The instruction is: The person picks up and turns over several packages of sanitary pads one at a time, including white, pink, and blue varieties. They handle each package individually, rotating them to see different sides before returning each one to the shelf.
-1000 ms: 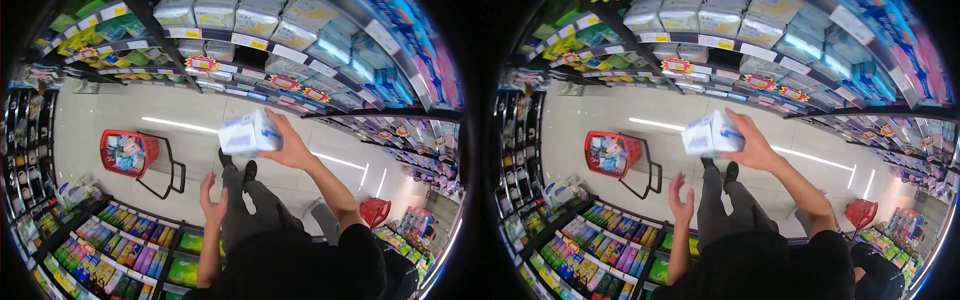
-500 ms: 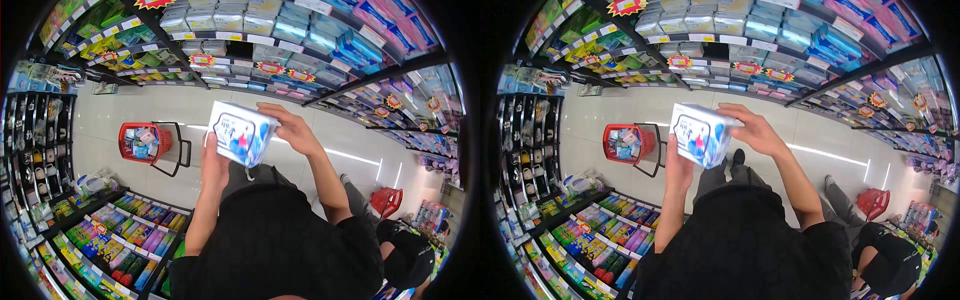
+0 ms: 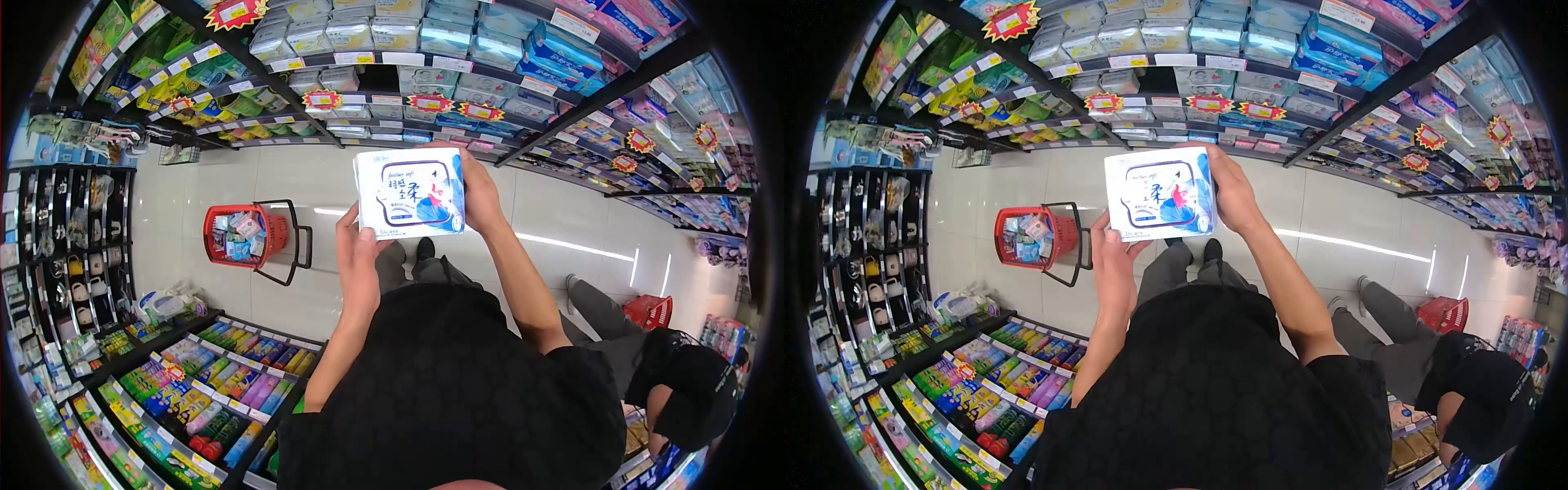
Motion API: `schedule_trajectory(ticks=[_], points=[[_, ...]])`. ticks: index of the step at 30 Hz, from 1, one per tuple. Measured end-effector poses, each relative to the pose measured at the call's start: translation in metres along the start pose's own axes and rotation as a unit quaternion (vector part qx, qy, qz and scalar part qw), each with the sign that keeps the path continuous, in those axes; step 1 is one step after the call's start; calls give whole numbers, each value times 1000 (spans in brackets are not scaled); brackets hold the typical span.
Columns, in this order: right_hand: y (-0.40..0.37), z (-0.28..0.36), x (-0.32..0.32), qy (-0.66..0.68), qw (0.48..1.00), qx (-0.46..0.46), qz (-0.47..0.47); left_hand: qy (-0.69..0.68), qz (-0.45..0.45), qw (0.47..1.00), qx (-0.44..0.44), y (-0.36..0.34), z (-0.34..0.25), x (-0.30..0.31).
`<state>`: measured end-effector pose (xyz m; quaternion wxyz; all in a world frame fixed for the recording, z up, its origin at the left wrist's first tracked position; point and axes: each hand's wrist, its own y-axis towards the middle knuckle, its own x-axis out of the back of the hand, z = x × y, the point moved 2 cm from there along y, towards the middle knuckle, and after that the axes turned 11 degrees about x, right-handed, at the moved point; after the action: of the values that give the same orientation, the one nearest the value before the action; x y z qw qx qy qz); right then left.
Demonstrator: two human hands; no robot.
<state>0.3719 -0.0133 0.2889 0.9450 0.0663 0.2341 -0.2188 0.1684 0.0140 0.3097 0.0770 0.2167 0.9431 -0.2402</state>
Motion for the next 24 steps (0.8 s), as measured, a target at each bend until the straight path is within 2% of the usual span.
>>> schedule_trajectory(ticks=[6,7,10,14,15,17,18,19,21,24], points=[[-1,23,-11,-46,993,105,26,41,9,996,-76,-2,2,-2],[2,25,-9,-102,986,119,50,33,6,996,-77,-4,0,-2],[4,25,-15,-79,990,109,39,23,-3,997,-70,-6,1,-1],[7,17,-15,-53,997,40,30,50,-17,995,-81,-9,3,4],[9,13,-14,-56,997,53,17,52,1,995,-91,-9,3,4],[10,6,-11,-41,998,-23,-32,57,40,991,-111,-9,2,4],[10,2,-9,-34,996,-59,-56,94,29,991,-90,-9,1,4],[9,-3,-8,-52,987,-97,-117,131,18,989,-67,-11,-1,4],[16,-7,0,-115,981,-140,-69,161,-27,986,-44,-10,-2,5],[14,3,2,-193,958,-210,33,153,-47,985,67,-7,-17,13]])
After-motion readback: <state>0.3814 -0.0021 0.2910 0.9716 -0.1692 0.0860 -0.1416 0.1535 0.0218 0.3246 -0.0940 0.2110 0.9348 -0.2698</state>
